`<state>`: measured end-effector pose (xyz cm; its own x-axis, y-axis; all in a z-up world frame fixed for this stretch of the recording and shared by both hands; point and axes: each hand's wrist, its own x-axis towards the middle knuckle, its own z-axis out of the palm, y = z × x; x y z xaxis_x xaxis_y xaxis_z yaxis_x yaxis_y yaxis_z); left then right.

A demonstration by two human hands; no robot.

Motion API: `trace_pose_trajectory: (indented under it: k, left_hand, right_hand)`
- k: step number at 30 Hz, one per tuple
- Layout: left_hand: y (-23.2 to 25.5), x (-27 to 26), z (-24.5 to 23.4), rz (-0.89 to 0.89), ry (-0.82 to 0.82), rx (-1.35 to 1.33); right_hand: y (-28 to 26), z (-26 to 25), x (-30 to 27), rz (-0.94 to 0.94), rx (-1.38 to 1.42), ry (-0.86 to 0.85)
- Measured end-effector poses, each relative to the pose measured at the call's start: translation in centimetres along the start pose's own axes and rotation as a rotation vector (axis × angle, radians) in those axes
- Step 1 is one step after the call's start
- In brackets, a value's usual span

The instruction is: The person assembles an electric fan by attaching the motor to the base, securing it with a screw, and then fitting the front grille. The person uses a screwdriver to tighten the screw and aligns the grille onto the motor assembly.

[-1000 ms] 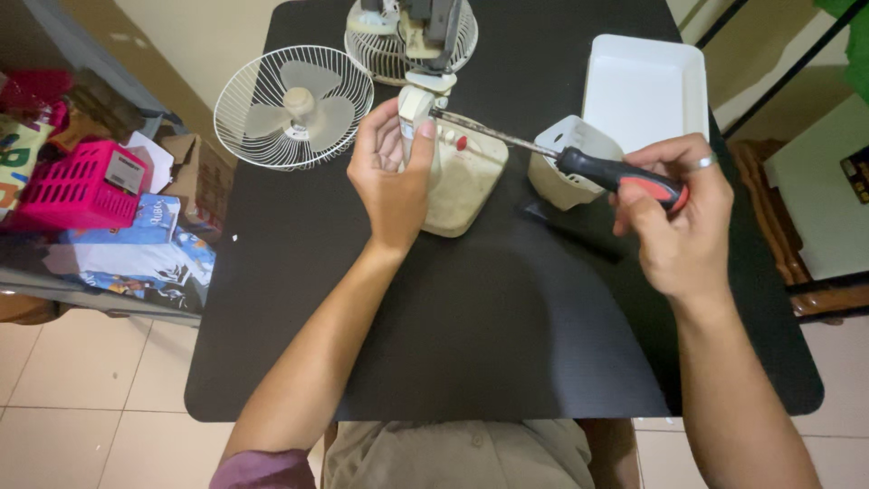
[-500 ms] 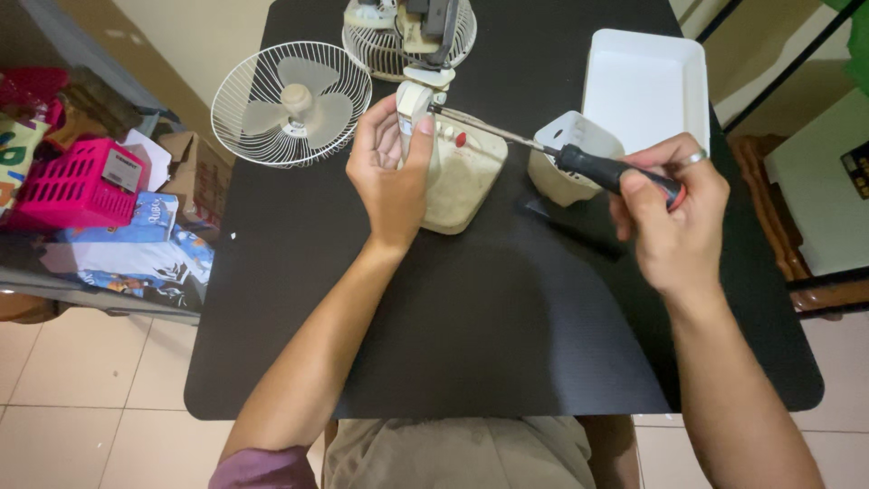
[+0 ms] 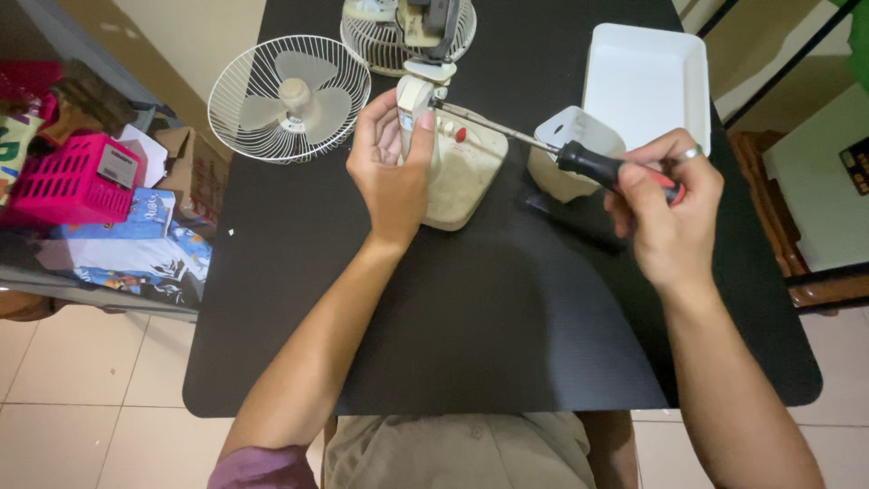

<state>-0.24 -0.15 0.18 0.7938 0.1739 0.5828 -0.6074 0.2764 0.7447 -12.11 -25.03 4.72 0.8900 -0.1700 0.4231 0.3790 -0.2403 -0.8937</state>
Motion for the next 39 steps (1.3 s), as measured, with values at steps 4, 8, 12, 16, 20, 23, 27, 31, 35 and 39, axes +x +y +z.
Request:
trace_pose_trajectory:
  k: [4,8,12,16,20,23,27,31,35,39]
  left_hand:
    - [0.0,0.4,-0.2,0.016,-0.024,-0.003]
    - [-0.2,0.3,-0.4,0.006,-0.018,-0.024]
    - [-0.2,0.2,-0.4,0.034,-0.024,0.006]
    - [0.5,0.6,-0.1,0.036,-0.027,0.031]
    - [1.5,0.9,0.5,0.069,0.025,0.186]
    - [2.3,1.4,0.7,0.164,0.027,0.346]
    - [2.8,1.9,0.7,0.157,0.013,0.405]
    - [2.6,1.9,1.1,0.129,0.064,0.414]
    - [2.4,1.9,1.0,0.174,0.076,0.459]
    - [2.2,1.8,1.1,0.222,0.081,0.492]
  right_hand:
    - [0.3,-0.1,0.4,0.135,-0.019,0.045]
    - [0.4,-0.4,0.3,0.018,0.132,0.013]
    - [1.2,-1.0,-0.2,0.003,0.081,0.026]
    - [2.5,-3.7,0.0,-0.049,0.220,0.069]
    - [2.9,-6.7,0.4,0.010,0.118,-0.066]
    - [2.9,-6.5,1.1,0.069,-0.172,-0.257]
    - [3.0,-2.1,0.5,0.256,-0.148,-0.449]
    - [2.0,1.2,0.2,0.160,-0.258,-0.608]
    - [1.2,3.6,0.1,-0.096,-0.338,-0.667]
    - [1.1,5.0,-0.5,-0.111,-0.679,-0.678]
